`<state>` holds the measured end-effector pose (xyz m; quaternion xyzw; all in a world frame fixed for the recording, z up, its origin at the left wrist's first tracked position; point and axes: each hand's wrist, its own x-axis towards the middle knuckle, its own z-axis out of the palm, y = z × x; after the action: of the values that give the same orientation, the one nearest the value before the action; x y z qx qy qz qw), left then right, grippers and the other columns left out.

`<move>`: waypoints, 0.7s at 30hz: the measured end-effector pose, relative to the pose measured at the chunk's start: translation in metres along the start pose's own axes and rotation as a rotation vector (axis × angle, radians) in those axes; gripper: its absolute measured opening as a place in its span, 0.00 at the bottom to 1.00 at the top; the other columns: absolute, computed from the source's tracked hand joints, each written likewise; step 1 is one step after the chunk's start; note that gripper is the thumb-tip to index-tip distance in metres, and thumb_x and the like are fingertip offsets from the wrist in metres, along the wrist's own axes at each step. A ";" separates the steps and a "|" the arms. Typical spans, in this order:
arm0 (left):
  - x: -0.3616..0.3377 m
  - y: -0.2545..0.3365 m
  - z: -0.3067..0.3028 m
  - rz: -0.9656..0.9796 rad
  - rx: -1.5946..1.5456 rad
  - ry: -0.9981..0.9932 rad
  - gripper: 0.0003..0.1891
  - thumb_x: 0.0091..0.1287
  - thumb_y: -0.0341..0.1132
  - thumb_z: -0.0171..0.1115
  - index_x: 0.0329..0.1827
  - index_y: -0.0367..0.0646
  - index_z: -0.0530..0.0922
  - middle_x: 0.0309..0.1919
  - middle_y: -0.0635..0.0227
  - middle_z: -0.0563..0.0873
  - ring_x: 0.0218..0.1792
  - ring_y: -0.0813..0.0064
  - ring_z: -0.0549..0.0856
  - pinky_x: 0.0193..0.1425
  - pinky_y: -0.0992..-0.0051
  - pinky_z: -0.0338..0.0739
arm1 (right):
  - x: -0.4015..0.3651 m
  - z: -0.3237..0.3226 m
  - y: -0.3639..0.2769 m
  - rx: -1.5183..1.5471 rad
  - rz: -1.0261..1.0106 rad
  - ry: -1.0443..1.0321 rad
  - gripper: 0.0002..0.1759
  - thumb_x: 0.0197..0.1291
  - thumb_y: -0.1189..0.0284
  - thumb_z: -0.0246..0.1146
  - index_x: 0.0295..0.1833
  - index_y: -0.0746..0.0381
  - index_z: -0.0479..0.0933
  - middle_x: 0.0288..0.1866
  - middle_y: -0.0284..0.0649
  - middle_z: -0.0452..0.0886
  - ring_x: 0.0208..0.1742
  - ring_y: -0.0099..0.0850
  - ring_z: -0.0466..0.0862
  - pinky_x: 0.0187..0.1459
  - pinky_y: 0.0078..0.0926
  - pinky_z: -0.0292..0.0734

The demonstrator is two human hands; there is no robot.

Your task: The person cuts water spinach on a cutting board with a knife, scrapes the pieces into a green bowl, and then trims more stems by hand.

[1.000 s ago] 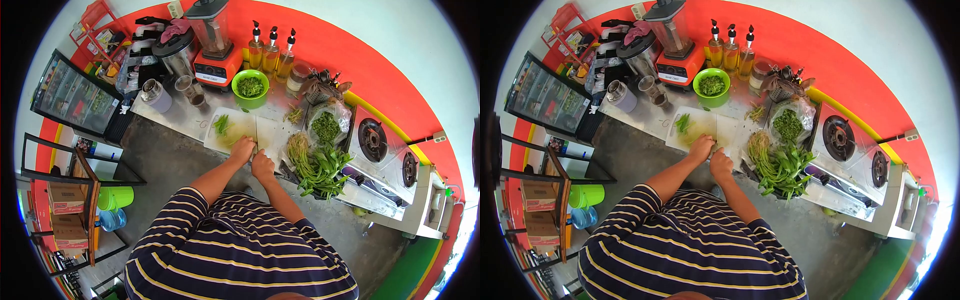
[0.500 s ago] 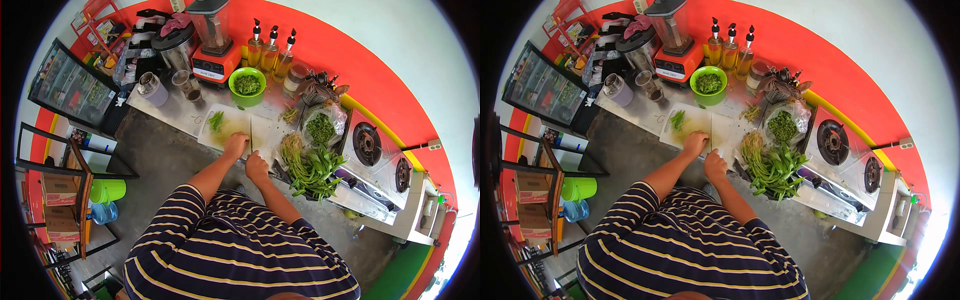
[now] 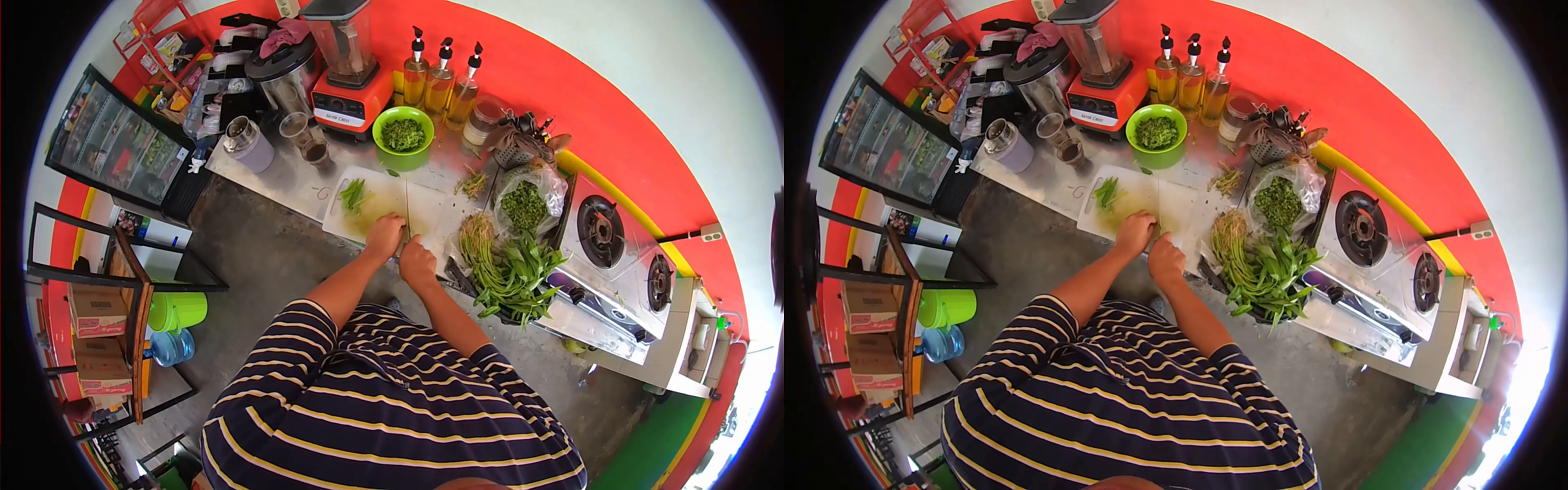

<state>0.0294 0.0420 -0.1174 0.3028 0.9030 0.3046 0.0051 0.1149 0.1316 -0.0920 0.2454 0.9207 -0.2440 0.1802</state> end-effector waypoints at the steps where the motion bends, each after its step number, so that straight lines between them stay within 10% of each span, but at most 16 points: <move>1: 0.000 -0.001 0.000 0.000 -0.001 -0.003 0.05 0.59 0.27 0.62 0.34 0.40 0.86 0.37 0.57 0.85 0.41 0.51 0.85 0.47 0.56 0.80 | 0.004 -0.005 0.000 -0.030 -0.021 0.008 0.19 0.75 0.59 0.52 0.55 0.67 0.67 0.49 0.58 0.86 0.52 0.54 0.87 0.54 0.48 0.81; 21: 0.004 -0.018 -0.001 -0.064 -0.134 0.032 0.05 0.55 0.22 0.64 0.29 0.41 0.86 0.34 0.54 0.85 0.42 0.51 0.85 0.47 0.58 0.80 | 0.002 -0.002 -0.008 -0.101 0.000 0.023 0.17 0.71 0.65 0.54 0.55 0.67 0.69 0.48 0.57 0.87 0.50 0.53 0.88 0.52 0.46 0.83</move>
<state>0.0156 0.0320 -0.1258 0.2680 0.8897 0.3689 0.0208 0.1086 0.1267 -0.0881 0.2390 0.9339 -0.1941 0.1817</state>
